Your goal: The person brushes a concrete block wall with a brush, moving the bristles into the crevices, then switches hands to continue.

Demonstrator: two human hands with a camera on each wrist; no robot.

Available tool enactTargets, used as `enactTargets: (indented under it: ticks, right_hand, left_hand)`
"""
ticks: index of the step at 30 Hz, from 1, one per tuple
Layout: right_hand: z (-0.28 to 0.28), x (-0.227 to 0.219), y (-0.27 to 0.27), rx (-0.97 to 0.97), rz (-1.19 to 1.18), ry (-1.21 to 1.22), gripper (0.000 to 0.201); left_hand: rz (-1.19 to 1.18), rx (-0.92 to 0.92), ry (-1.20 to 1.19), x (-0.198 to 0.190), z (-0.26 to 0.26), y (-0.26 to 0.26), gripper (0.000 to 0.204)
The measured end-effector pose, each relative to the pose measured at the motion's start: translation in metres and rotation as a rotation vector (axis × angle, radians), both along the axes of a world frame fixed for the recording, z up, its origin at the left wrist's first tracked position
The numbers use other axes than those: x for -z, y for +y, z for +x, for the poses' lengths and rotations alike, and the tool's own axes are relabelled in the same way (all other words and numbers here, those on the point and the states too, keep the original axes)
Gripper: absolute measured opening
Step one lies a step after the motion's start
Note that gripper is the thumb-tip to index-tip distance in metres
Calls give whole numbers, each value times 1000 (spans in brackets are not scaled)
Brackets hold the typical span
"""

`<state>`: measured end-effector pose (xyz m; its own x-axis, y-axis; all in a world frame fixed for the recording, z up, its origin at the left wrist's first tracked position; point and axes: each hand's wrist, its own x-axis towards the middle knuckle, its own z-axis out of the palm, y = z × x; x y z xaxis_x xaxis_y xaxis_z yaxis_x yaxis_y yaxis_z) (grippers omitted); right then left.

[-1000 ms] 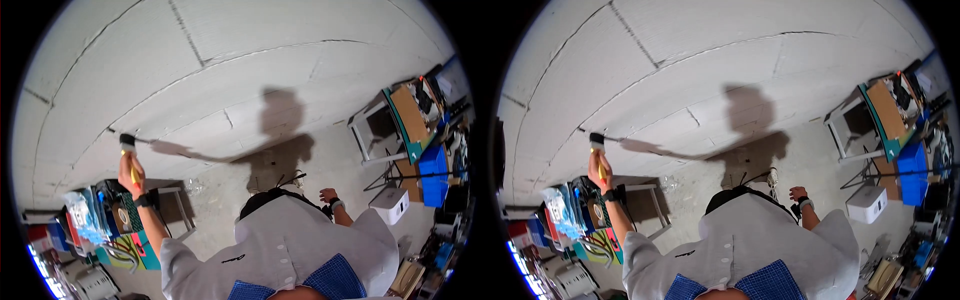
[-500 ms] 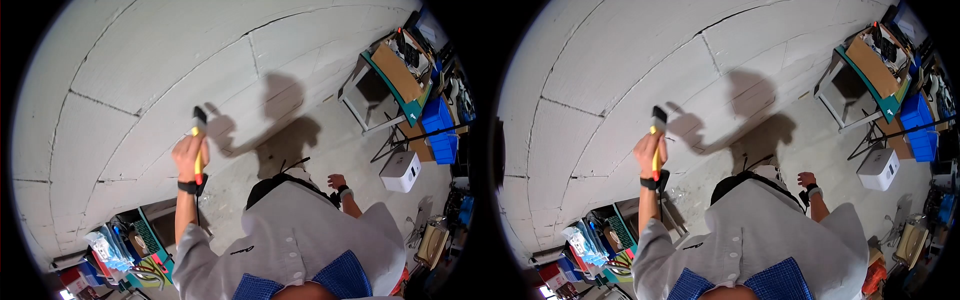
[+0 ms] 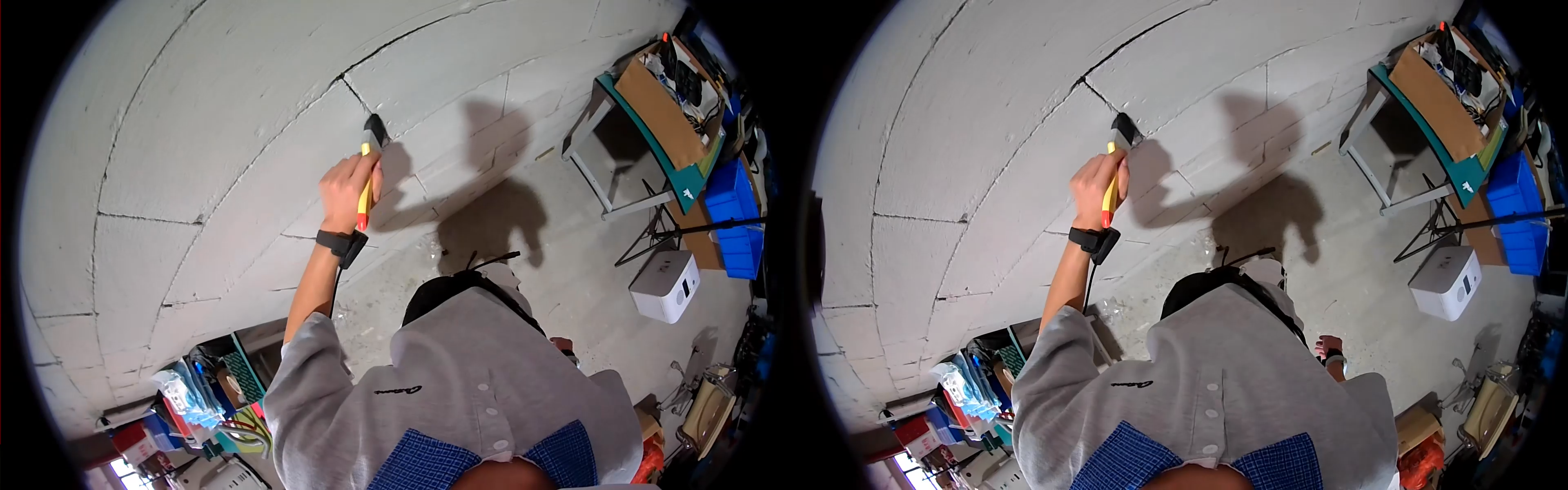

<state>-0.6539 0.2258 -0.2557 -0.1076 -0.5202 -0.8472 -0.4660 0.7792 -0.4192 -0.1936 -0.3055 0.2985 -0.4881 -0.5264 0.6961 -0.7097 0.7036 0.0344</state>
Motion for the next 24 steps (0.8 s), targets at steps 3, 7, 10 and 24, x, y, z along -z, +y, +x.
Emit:
enactTargets:
  ticks: [3, 7, 10, 24]
  right_hand:
    - [43, -95, -54, 928, 61, -182, 27]
    - [41, -145, -113, 874, -70, -180, 25]
    - [31, -181, -143, 721, -136, -118, 25]
    - [5, -167, -104, 786, -1, -106, 23]
  left_hand:
    - [17, -53, -24, -1, 21, 13, 8]
    - [23, -153, 21, 3, 44, 35, 8]
    - [2, -161, 97, 0, 34, 40, 7]
    - [-39, -359, -13, 11, 79, 59, 18]
